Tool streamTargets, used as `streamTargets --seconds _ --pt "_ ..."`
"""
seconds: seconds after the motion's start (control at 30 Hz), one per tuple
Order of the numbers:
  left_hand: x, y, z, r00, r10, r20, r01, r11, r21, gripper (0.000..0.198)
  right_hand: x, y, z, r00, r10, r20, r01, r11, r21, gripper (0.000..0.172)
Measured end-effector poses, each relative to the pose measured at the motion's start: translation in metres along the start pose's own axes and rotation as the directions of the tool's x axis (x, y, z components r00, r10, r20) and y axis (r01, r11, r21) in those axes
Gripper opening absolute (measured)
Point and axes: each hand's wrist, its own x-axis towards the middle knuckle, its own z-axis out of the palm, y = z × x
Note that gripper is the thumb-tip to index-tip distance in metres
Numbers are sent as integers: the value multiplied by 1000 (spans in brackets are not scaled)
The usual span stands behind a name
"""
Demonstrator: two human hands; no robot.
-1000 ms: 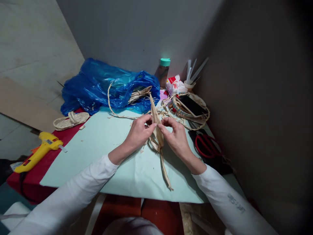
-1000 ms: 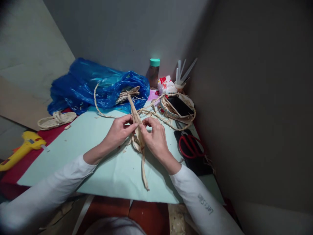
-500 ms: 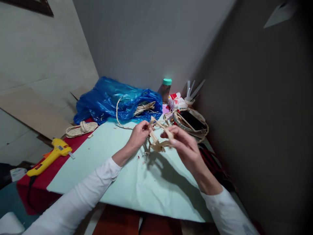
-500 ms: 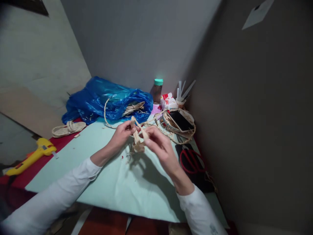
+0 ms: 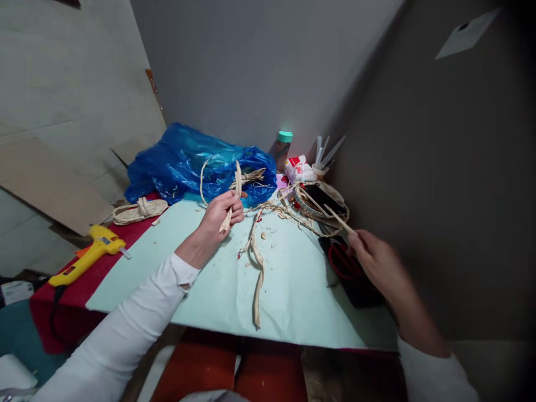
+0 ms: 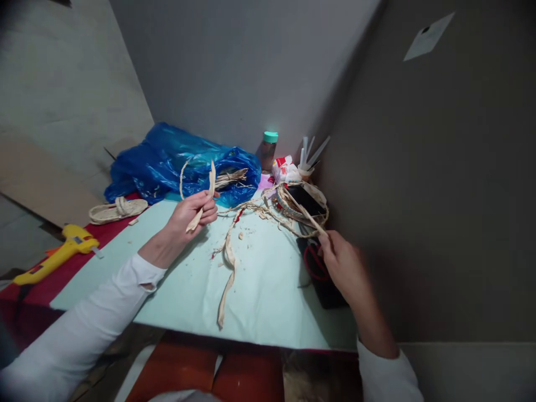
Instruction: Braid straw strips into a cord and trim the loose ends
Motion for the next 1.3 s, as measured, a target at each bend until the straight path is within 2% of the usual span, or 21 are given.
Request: streamTargets --seconds 0.07,0.13,0.2,0.23,0.33,0.43,0.5,0.53,0.6,0.7,0.83,1.07,1.2,1.3 --pt "-10 -5 4 1000 -17 14 16 999 32 7 3 2 9 996 -64 -60 59 996 -71 28" --pt "-23 -13 12 999 -37 32 35 996 79 12 4 -15 22 984 -158 -82 160 987 21 29" --pt "-37 -22 22 994 -82 75 71 988 138 16 4 -46 39 983 -171 70 141 939 315 32" --pt "-45 -25 27 988 -110 105 91 981 172 16 3 -62 48 961 -217 171 118 882 456 35" --pt "-60 -26 35 952 -195 236 102 928 358 22 6 -100 74 924 -302 234 74 742 666 27" --pt "-56 -15 25 929 -236 286 53 848 527 28 15 -107 86 919 -279 280 -63 597 800 23" --pt "-43 -7 11 957 -186 223 -2 762 647 35 24 -98 86 921 -197 336 -208 482 851 20" --pt "-36 -5 4 981 -116 154 -30 699 715 35 28 -90 86 915 -146 376 -284 427 858 19" --pt "-21 -6 -9 994 -66 88 -24 649 760 29 34 -75 87 871 -71 486 -431 364 825 22" --pt "-7 -16 -16 989 -120 82 5 591 807 23 34 -61 93 779 -26 627 -575 370 730 28" --pt "-2 -29 -12 964 -253 84 70 547 834 22 26 -63 102 706 -59 706 -618 437 654 28" --pt "-4 -30 -10 897 -440 40 266 611 746 25 25 -58 110 733 -114 671 -514 553 655 24" --pt "-7 -31 -9 891 -452 53 340 739 581 26 24 -50 116 770 -111 628 -465 578 671 24" --pt "-10 -36 -8 905 -416 83 336 823 458 24 19 -52 119 776 -109 622 -461 575 676 25"
